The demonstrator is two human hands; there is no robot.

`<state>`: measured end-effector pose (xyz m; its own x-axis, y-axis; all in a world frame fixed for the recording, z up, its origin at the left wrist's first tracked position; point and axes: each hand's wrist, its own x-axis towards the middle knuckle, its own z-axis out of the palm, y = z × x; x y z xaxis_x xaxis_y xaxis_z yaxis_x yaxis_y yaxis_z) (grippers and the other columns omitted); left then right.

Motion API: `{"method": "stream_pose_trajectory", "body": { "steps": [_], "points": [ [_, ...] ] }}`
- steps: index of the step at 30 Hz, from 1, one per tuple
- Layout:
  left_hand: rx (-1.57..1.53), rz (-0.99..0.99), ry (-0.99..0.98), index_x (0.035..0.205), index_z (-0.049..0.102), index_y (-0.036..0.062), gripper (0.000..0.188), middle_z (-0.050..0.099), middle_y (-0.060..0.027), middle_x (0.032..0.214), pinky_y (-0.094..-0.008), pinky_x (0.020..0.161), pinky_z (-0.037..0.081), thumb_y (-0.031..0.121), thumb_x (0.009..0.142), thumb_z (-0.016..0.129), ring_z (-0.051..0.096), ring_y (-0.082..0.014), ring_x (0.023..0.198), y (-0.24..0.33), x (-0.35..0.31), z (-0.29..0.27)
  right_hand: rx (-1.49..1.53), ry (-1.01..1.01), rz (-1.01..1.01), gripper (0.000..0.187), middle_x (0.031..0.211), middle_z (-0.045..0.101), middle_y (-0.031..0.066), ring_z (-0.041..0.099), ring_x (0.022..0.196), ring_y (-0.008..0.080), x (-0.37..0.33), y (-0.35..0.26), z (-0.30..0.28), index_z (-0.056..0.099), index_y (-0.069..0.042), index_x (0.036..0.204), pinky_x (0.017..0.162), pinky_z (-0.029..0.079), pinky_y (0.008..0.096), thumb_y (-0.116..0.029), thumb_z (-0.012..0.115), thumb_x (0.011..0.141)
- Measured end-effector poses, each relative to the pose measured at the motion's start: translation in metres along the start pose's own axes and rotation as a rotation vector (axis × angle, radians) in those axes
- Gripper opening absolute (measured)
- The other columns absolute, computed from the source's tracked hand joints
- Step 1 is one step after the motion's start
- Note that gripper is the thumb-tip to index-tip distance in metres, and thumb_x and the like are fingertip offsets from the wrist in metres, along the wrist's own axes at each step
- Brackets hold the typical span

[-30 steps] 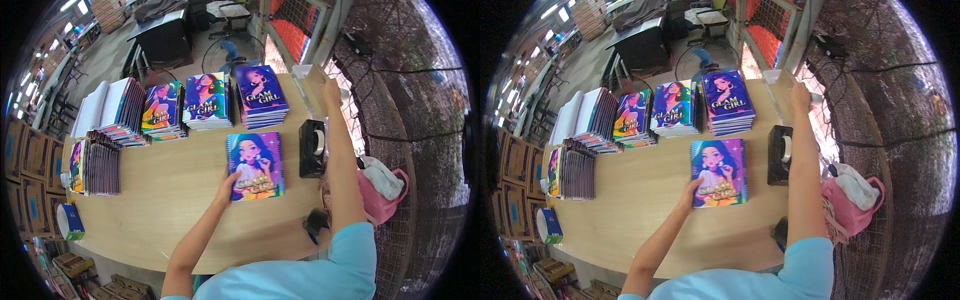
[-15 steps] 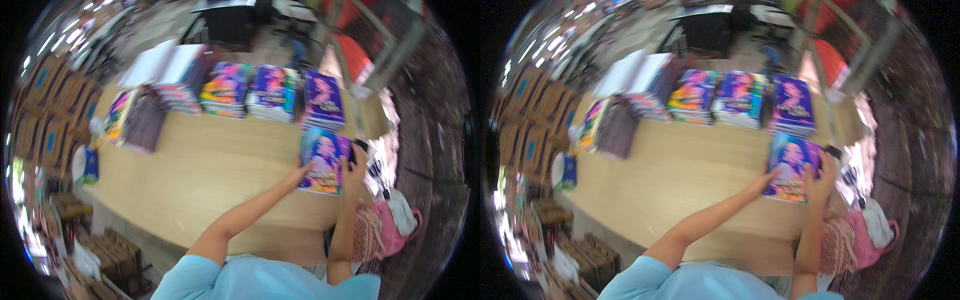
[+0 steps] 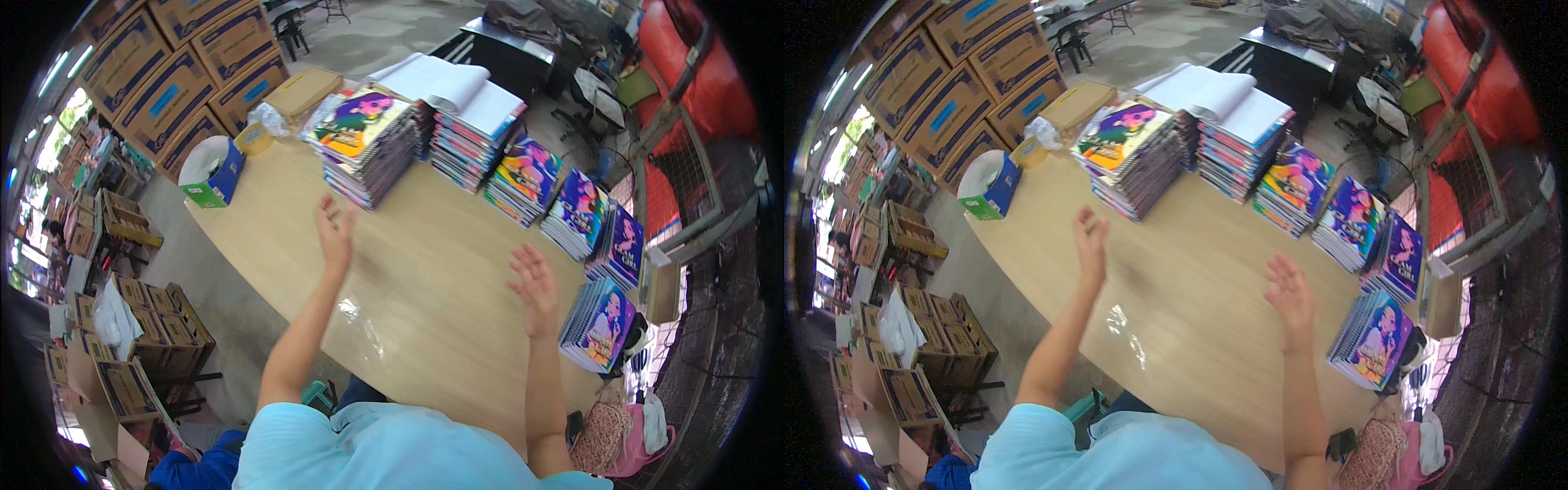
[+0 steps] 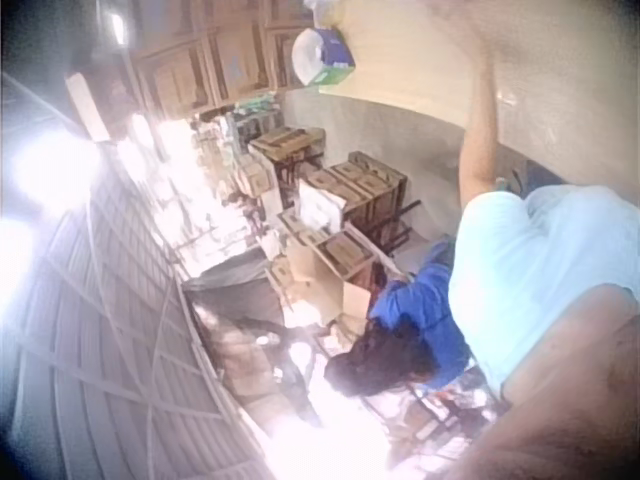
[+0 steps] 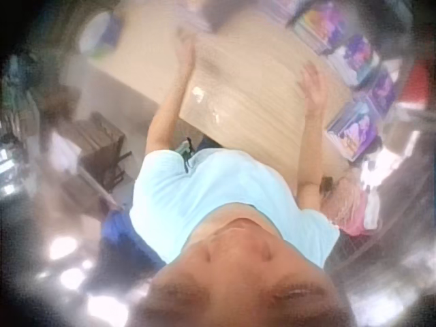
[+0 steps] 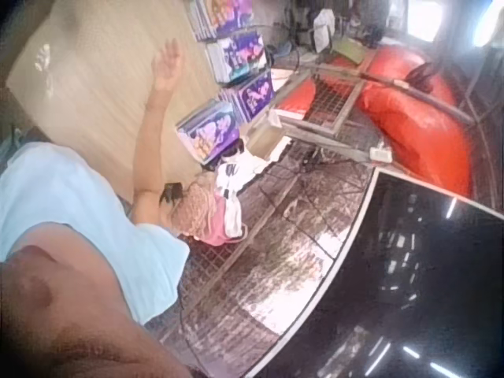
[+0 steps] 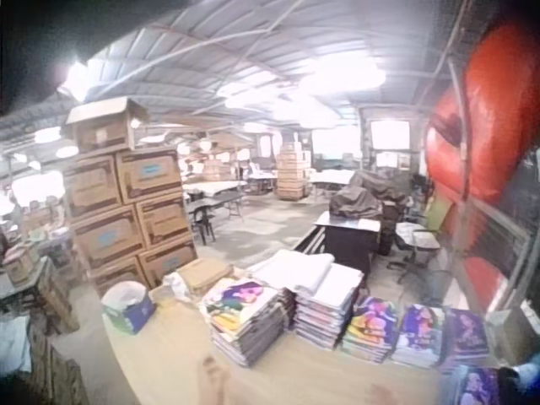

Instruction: The person organizes stacks of spiral-bound notebooks on a table, arranging them into neat piles. They then move to a different table, pick up a plastic basket containing stationery, and place it on the table before handling sheets of colored paper.

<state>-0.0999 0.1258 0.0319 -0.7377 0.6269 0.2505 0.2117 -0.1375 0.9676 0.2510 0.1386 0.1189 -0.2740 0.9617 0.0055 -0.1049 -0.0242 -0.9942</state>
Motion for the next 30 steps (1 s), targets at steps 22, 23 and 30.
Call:
{"method": "stream_pose_trajectory", "body": {
  "steps": [22,23,30],
  "points": [
    [-0.072,-0.695,-1.164,0.117,0.057,0.0102,0.068,0.062,-0.0069,0.111,-0.0322,0.09,0.041,0.06,0.071,0.066,0.059,-0.017,0.1,-0.013,0.296,-0.034,0.303,-0.154,0.406,0.071,0.128,0.05,0.0147,0.049,0.113,0.0383,0.273,0.09,0.283,0.048,-0.011,0.128,0.089,0.028,0.0706,-0.06,0.055,0.077],
    [-0.132,-0.679,-1.208,0.117,0.057,0.0092,0.063,0.065,-0.0051,0.104,-0.0295,0.081,0.048,0.055,0.075,0.065,0.062,-0.0145,0.092,-0.016,0.298,-0.031,0.363,-0.145,0.409,0.066,0.126,0.052,0.015,0.052,0.11,0.0359,0.276,0.09,0.285,0.048,-0.009,0.126,0.089,0.035,0.0634,-0.055,0.055,0.08],
    [-0.188,-0.715,-1.229,0.113,0.059,0.0111,0.062,0.065,-0.0074,0.103,-0.0321,0.074,0.052,0.056,0.071,0.067,0.065,-0.0157,0.086,0.004,0.305,-0.017,0.499,-0.163,0.311,0.046,0.114,0.06,0.0141,0.061,0.098,0.0277,0.277,0.086,0.281,0.053,-0.003,0.12,0.087,0.05,0.0418,-0.037,0.047,0.09]
  ]
}}
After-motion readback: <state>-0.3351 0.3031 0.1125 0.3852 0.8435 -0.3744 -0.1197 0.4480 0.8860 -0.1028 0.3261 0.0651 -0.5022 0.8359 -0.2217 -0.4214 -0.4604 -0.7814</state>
